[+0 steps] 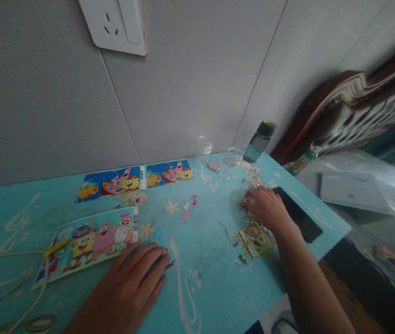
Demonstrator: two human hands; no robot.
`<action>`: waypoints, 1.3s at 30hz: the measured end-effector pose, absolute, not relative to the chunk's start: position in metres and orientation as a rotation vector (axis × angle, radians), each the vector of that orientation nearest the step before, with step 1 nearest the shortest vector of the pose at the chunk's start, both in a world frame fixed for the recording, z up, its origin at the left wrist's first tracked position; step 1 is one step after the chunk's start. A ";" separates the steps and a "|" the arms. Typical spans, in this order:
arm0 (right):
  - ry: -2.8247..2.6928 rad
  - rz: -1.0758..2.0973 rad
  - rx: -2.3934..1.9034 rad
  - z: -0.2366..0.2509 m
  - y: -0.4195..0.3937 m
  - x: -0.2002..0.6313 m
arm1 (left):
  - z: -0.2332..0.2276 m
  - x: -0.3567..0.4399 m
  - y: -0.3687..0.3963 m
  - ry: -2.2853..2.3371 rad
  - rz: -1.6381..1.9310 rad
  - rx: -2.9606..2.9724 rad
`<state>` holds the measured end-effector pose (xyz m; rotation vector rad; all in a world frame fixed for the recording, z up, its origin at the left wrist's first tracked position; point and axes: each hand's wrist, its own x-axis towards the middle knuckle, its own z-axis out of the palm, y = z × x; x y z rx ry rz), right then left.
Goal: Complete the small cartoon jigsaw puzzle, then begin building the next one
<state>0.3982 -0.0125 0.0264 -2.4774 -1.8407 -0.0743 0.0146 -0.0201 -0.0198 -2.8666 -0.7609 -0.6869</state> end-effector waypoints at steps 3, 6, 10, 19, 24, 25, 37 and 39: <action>-1.839 -0.102 -2.445 0.021 -0.008 0.392 | -0.019 0.013 -0.019 -0.733 -0.674 -2.866; -1.874 -0.154 -2.365 0.016 -0.003 0.378 | -0.019 0.012 -0.019 -0.708 -0.679 -2.873; -1.962 -0.134 -2.202 0.016 0.001 0.364 | -0.019 0.016 -0.022 -0.792 -0.747 -2.870; -2.065 -0.130 -2.074 0.026 -0.001 0.374 | -0.022 0.019 -0.024 -0.811 -0.826 -2.861; -2.314 -0.020 -1.950 0.019 -0.006 0.360 | -0.021 0.020 -0.024 -0.814 -0.833 -2.856; -2.326 -0.015 -1.942 0.019 -0.007 0.359 | -0.020 0.020 -0.024 -0.816 -0.831 -2.858; -2.713 0.380 -1.197 0.040 -0.034 0.296 | -0.009 0.019 -0.024 -0.819 -0.731 -2.909; -2.728 0.415 -1.101 0.038 -0.036 0.289 | -0.006 0.019 -0.024 -0.831 -0.700 -2.912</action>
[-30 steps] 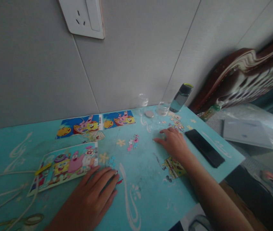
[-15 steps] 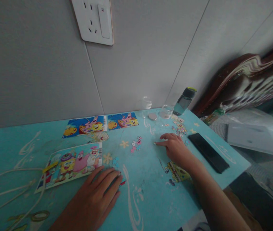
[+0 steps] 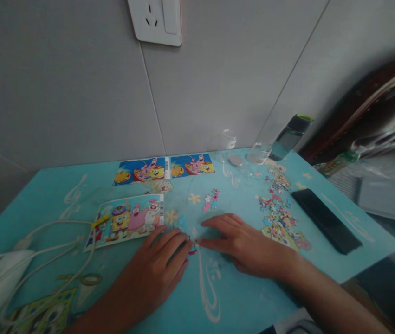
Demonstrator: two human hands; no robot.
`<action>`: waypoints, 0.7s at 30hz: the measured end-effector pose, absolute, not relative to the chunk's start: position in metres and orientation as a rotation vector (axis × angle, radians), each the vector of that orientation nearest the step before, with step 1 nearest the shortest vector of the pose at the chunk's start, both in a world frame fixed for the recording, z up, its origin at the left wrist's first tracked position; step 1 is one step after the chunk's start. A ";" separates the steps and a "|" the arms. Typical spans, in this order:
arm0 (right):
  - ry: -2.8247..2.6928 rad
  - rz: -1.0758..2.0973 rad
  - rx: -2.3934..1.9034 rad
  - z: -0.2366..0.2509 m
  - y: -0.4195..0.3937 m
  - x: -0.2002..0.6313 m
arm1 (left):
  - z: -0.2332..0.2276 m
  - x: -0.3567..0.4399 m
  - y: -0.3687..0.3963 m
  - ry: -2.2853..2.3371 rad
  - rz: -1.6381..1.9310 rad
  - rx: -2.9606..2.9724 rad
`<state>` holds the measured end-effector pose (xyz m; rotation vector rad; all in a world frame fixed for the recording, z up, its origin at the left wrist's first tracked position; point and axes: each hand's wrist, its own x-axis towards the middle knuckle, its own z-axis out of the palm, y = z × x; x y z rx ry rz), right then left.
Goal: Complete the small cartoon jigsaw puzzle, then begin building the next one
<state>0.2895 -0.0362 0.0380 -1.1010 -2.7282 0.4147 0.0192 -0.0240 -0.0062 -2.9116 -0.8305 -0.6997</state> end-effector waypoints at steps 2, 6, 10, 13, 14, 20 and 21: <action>-2.687 0.400 -1.098 0.036 -0.035 0.290 | -0.004 0.019 -0.024 -0.838 -0.688 -2.913; -2.572 0.350 -1.180 0.037 -0.029 0.301 | -0.004 0.021 -0.024 -0.835 -0.702 -2.919; -2.637 0.415 -1.136 0.037 -0.028 0.302 | -0.012 0.019 -0.025 -0.861 -0.723 -2.893; -2.720 0.393 -1.110 0.034 -0.030 0.296 | -0.017 0.015 -0.023 -0.809 -0.640 -2.886; -2.727 0.378 -1.133 0.033 -0.030 0.294 | -0.018 0.014 -0.022 -0.770 -0.602 -2.881; -2.572 0.227 -1.673 0.029 -0.028 0.297 | -0.020 0.011 -0.016 -0.659 -0.582 -2.837; -2.531 0.179 -1.787 0.029 -0.027 0.299 | -0.020 0.011 -0.016 -0.653 -0.590 -2.833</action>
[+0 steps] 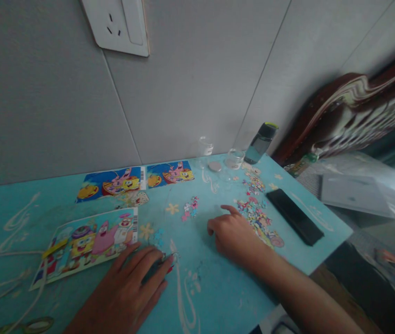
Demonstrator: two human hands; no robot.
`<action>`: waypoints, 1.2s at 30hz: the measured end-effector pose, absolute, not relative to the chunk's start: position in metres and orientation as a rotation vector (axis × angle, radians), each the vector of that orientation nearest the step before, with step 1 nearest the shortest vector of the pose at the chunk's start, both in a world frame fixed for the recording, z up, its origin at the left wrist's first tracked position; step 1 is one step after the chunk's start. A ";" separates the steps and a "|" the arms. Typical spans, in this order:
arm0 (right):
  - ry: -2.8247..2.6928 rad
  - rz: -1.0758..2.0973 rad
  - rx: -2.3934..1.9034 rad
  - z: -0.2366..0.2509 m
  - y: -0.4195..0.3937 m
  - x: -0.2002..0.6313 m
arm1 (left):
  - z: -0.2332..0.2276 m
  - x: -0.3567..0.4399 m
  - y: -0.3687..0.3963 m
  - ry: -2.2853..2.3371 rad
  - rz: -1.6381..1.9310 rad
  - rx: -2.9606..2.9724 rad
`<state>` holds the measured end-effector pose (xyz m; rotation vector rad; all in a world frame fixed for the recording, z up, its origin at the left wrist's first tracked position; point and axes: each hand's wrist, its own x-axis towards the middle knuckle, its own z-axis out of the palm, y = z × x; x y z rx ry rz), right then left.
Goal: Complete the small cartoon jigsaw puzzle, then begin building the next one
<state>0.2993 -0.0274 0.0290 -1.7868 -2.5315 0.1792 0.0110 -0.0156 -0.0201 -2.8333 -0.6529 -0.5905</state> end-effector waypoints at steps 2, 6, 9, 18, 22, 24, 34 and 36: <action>-2.439 0.096 -1.985 0.028 -0.025 0.304 | -0.020 0.011 -0.015 -0.643 -0.600 -2.830; -2.275 0.039 -2.241 0.023 -0.019 0.313 | -0.021 0.009 -0.013 -0.583 -0.611 -2.826; -2.216 0.076 -2.354 0.019 -0.015 0.320 | -0.020 0.009 -0.012 -0.593 -0.628 -2.825; -2.506 0.117 -2.034 0.023 -0.021 0.308 | -0.017 0.021 -0.023 -0.801 -0.786 -2.840; -2.778 0.221 -1.542 0.031 -0.034 0.294 | -0.014 0.023 -0.024 -0.796 -0.760 -2.863; -2.831 0.318 -1.330 0.034 -0.039 0.288 | -0.014 0.022 -0.024 -0.805 -0.740 -2.880; -2.903 0.547 -0.671 0.022 -0.050 0.270 | -0.007 0.021 -0.025 -0.855 -0.604 -2.960; -2.881 0.517 -0.715 0.021 -0.049 0.272 | -0.006 0.021 -0.025 -0.844 -0.625 -2.954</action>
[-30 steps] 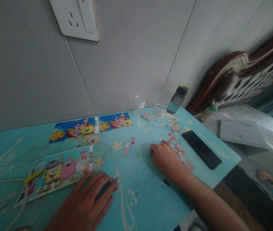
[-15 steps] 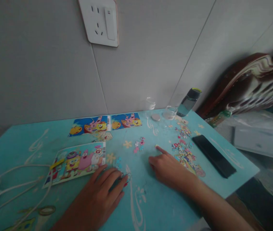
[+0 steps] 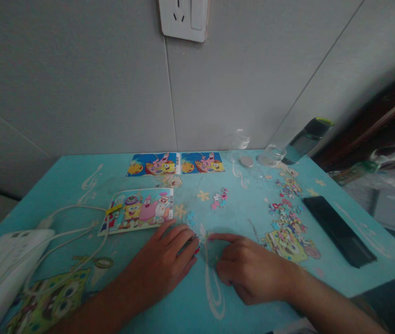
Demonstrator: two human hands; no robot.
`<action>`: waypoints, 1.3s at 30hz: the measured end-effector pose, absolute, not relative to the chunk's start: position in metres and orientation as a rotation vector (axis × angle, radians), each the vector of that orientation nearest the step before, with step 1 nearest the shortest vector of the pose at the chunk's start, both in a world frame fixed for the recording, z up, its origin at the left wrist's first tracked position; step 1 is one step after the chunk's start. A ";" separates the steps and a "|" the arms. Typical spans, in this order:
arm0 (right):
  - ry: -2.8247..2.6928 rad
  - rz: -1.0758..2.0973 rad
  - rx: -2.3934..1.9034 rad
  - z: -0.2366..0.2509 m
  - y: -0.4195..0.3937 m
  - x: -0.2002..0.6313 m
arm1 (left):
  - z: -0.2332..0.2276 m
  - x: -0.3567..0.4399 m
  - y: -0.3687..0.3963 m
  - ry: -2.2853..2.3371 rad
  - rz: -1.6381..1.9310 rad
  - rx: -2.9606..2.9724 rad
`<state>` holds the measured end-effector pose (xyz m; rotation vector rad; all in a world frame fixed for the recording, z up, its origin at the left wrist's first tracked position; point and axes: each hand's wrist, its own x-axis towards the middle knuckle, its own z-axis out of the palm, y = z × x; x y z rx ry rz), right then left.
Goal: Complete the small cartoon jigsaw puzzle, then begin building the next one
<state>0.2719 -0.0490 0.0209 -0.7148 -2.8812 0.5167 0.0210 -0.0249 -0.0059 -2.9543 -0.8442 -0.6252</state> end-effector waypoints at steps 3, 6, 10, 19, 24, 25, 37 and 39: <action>-2.857 0.463 -0.795 0.021 -0.048 0.275 | -0.006 0.021 -0.024 -0.825 -0.650 -2.946; -2.868 0.458 -0.803 0.021 -0.047 0.275 | -0.008 0.020 -0.024 -0.832 -0.650 -2.943; -2.896 0.476 -0.751 0.022 -0.047 0.271 | -0.008 0.020 -0.025 -0.842 -0.614 -2.956; -2.936 0.464 -0.625 0.018 -0.045 0.269 | -0.007 0.022 -0.026 -0.806 -0.767 -2.870; -2.922 0.460 -0.772 0.023 -0.046 0.270 | -0.013 0.020 -0.023 -0.741 -0.733 -2.827; -2.906 0.421 -0.901 0.025 -0.046 0.271 | -0.015 0.019 -0.022 -0.722 -0.715 -2.821; -2.219 0.116 -2.344 0.021 -0.018 0.316 | -0.016 0.011 -0.009 -0.527 -0.623 -2.785; -2.244 0.120 -2.334 0.018 -0.017 0.318 | -0.013 0.012 -0.008 -0.489 -0.634 -2.761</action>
